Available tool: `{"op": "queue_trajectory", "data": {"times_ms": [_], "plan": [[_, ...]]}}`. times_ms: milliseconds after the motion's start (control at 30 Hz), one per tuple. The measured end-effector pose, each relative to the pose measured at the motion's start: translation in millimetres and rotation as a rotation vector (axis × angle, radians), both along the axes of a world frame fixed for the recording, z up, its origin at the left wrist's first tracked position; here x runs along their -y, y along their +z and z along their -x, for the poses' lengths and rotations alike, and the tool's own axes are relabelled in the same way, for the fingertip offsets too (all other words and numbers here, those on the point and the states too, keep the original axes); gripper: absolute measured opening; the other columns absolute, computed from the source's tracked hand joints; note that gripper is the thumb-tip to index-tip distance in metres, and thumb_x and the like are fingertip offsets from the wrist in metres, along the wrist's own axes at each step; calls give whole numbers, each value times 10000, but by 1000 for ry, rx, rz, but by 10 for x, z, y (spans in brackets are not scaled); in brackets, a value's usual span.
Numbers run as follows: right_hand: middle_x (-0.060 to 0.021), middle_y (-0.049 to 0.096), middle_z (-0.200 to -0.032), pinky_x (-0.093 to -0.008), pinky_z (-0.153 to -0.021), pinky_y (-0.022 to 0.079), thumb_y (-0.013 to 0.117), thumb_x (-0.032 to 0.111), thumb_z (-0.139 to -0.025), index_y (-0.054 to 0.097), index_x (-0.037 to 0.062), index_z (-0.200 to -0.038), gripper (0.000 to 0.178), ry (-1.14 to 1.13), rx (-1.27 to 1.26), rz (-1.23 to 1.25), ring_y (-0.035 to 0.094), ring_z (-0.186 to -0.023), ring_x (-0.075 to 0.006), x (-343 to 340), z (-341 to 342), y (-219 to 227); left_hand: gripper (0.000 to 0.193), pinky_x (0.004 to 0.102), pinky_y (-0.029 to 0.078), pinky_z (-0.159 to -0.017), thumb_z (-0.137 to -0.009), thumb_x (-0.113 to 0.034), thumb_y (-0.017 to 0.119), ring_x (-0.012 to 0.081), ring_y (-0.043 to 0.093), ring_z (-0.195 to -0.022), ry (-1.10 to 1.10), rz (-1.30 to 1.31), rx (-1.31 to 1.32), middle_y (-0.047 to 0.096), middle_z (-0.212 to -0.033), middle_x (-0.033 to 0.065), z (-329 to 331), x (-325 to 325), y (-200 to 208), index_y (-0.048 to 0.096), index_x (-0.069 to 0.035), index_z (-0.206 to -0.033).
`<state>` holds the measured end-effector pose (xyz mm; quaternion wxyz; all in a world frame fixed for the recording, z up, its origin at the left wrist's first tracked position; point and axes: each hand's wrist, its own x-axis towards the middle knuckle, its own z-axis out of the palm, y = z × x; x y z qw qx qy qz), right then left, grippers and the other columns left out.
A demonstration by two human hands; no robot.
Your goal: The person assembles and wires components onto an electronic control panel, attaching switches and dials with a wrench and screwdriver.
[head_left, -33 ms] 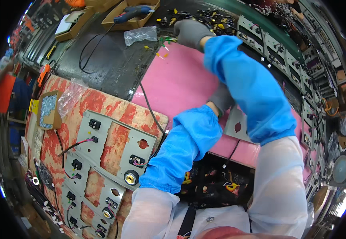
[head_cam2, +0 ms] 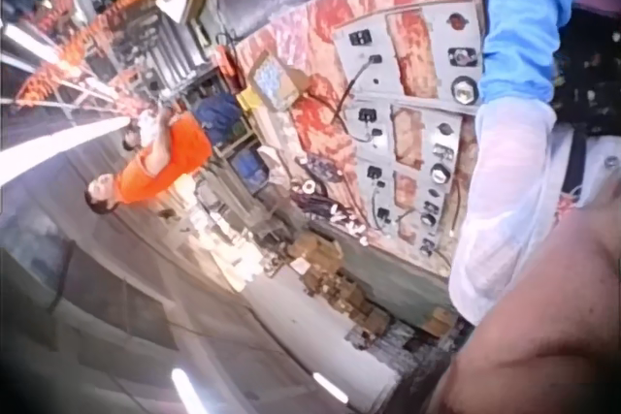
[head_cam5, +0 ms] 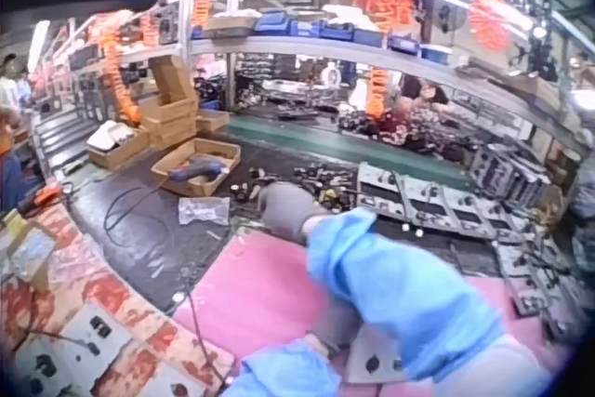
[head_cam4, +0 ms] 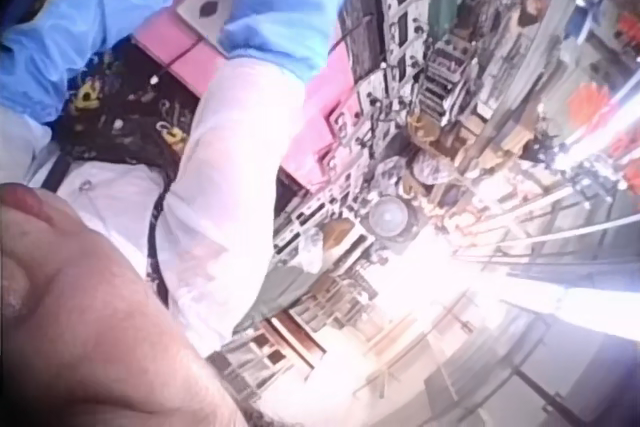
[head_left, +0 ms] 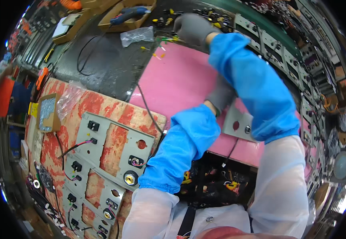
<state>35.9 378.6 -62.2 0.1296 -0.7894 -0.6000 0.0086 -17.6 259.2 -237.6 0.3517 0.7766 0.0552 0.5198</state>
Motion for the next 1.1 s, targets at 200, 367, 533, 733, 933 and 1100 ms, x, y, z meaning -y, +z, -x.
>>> {"op": "queue_trajectory", "data": {"times_ms": [200, 367, 533, 733, 933, 1100], "plan": [[-61, 672, -809, -262, -627, 498, 631, 90, -824, 674, 7, -1057, 251, -31, -323, -296, 610, -688, -113, 1701, -692, 841, 298, 211, 376, -490, -890, -190, 596, 45, 462, -553, -738, 1083, -299, 611, -779, -8, 338, -58, 1165, 642, -35, -1140], [-18, 673, -840, -238, -634, 508, 653, 34, -847, 692, 16, -1017, 175, -366, -669, -328, 602, -720, -63, 2647, -481, 500, 327, 195, 326, -444, -901, -176, 584, 25, 395, -499, -801, 1079, -341, 598, -765, -24, 332, -53, 1206, 620, -27, -1189], [-40, 659, -929, -251, -691, 518, 673, 41, -828, 700, 25, -967, 143, -246, -520, -376, 624, -792, -108, 2680, -481, 149, 337, 176, 285, -417, -916, -176, 578, 0, 359, -475, -822, 1080, -328, 585, -750, -38, 331, -103, 1158, 605, -50, -1228], [-42, 644, -921, -248, -620, 524, 657, 18, -806, 700, 29, -933, 134, -275, -511, -341, 636, -792, -114, 2680, -528, 124, 370, 183, 305, -407, -914, -191, 602, 7, 380, -466, -786, 1080, -350, 579, -751, -33, 376, -55, 1175, 591, -61, -1260], [-65, 609, -827, -302, -743, 497, 682, 6, -775, 685, 12, -893, 118, -283, -357, -257, 604, -853, -177, 2640, -520, 182, 372, 184, 319, -412, -914, -181, 590, 21, 401, -469, -766, 1125, -366, 567, -750, -19, 403, -27, 1234, 585, -55, -1264], [-45, 618, -825, -342, -734, 477, 705, 27, -751, 682, 52, -847, 102, -173, -139, -196, 580, -850, -215, 2622, -498, 291, 375, 182, 325, -420, -913, -198, 600, 21, 402, -469, -780, 1091, -356, 571, -758, -16, 386, -55, 1253, 588, -54, -1258]]}}
